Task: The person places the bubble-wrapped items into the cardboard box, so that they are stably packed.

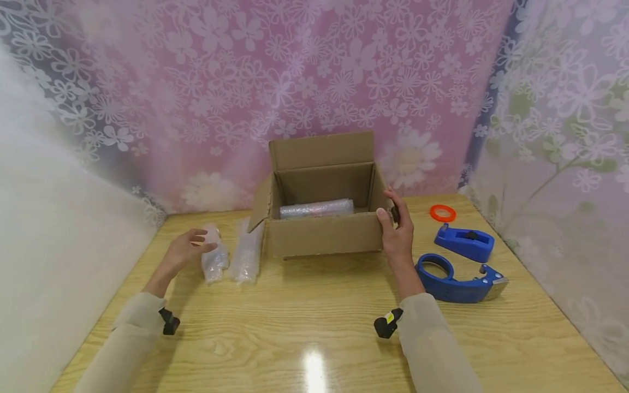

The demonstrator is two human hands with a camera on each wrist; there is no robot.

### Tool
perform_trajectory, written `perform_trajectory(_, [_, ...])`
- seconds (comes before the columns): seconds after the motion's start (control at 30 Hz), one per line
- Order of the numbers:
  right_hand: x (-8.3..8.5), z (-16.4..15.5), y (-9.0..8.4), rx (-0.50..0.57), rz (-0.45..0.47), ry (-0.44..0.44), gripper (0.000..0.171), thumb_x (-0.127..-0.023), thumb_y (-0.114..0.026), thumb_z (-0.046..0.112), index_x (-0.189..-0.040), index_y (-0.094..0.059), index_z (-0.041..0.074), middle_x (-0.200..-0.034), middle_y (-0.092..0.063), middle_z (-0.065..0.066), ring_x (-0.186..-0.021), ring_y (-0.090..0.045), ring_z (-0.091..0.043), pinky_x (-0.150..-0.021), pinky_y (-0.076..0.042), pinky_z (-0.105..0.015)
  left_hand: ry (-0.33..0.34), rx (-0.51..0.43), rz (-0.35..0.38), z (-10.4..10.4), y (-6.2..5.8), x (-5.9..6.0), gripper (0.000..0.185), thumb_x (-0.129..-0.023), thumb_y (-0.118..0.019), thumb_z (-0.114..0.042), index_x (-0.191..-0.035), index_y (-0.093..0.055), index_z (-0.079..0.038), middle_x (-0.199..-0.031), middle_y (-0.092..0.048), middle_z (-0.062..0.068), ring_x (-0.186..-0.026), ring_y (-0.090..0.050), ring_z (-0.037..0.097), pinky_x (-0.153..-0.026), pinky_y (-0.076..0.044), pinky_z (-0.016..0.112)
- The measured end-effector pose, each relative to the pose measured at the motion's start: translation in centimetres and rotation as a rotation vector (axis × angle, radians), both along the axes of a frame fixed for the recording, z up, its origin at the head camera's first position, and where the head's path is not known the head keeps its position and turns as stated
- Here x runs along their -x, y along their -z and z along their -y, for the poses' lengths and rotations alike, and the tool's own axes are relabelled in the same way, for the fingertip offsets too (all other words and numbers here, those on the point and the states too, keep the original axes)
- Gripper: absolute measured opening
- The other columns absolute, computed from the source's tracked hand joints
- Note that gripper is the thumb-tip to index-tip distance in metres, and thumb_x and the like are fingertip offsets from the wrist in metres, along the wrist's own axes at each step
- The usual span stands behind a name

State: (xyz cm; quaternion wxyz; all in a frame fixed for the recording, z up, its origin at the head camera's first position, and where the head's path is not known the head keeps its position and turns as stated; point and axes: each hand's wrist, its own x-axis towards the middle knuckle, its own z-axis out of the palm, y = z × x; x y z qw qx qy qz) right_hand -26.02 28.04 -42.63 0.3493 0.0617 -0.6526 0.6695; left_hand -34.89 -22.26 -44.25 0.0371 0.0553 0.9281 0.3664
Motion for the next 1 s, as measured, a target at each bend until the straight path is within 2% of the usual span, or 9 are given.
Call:
perform_trajectory(0.17, [0.0,0.1,0.0,-0.003,-0.001,-0.006,0.045,-0.103,-0.060,0.007,-0.148,-0.054,0.003,-0.160,-0.046,-0.002,-0.147,-0.038,-0.014,-0.113,-0.034,-0.021,0.001,0.028,-0.015,0.0,0.7,0.2,0.070,-0.097,-0.075,-0.034,-0.150,-0.049,0.004,-0.148,-0.051,0.031,-0.129,-0.054,0.049,-0.101,-0.051,0.058])
perform_trajectory(0.37, [0.7,-0.2,0.5,0.017,-0.017,0.000,0.044,-0.103,-0.059,0.006,-0.147,-0.056,0.006,-0.161,-0.043,-0.016,-0.138,-0.044,-0.014,-0.106,-0.037,-0.019,0.011,0.063,-0.026,-0.4,1.2,0.5,0.069,-0.099,-0.072,-0.035,-0.148,-0.049,0.008,-0.151,-0.047,0.032,-0.126,-0.057,0.049,-0.097,-0.053,0.058])
perform_trajectory(0.47, [1.4,-0.5,1.3,0.033,-0.016,-0.001,0.044,-0.103,-0.059,0.006,-0.147,-0.058,0.010,-0.161,-0.043,-0.014,-0.141,-0.042,-0.013,-0.108,-0.036,-0.019,0.012,0.078,-0.013,-0.9,1.3,0.7,0.074,-0.099,-0.071,-0.038,-0.150,-0.046,0.010,-0.154,-0.040,0.035,-0.134,-0.049,0.052,-0.106,-0.046,0.061])
perform_trajectory(0.57, [1.9,-0.9,1.9,0.037,-0.009,0.002,0.043,-0.104,-0.060,0.007,-0.147,-0.059,0.012,-0.161,-0.045,-0.009,-0.143,-0.041,-0.013,-0.111,-0.034,-0.019,0.013,0.101,0.003,-1.6,1.4,1.0,0.080,-0.098,-0.072,-0.037,-0.152,-0.040,0.012,-0.157,-0.031,0.039,-0.142,-0.035,0.055,-0.116,-0.035,0.065])
perform_trajectory(0.67, [1.4,-0.6,1.5,0.034,-0.008,-0.005,0.044,-0.103,-0.061,0.007,-0.147,-0.058,0.010,-0.161,-0.044,-0.010,-0.147,-0.038,-0.015,-0.114,-0.034,-0.021,0.010,0.112,0.006,-2.0,1.4,1.1,0.082,-0.096,-0.074,-0.033,-0.153,-0.037,0.013,-0.158,-0.026,0.041,-0.146,-0.028,0.057,-0.120,-0.028,0.065])
perform_trajectory(0.87, [0.3,0.0,0.2,0.033,0.009,-0.023,0.045,-0.103,-0.061,0.008,-0.147,-0.056,0.007,-0.162,-0.043,-0.011,-0.152,-0.033,-0.017,-0.118,-0.031,-0.024,0.003,0.085,0.018,-2.3,1.1,1.0,0.079,-0.097,-0.073,-0.024,-0.156,-0.033,0.010,-0.159,-0.026,0.039,-0.146,-0.028,0.056,-0.117,-0.031,0.065])
perform_trajectory(1.0, [0.2,0.0,-0.1,0.029,0.002,-0.016,0.045,-0.102,-0.060,0.007,-0.147,-0.056,0.006,-0.161,-0.044,-0.011,-0.152,-0.033,-0.017,-0.119,-0.030,-0.024,-0.016,0.100,0.054,-2.4,1.1,0.6,0.085,-0.099,-0.070,-0.033,-0.159,-0.027,0.009,-0.161,-0.023,0.040,-0.147,-0.025,0.057,-0.117,-0.030,0.067])
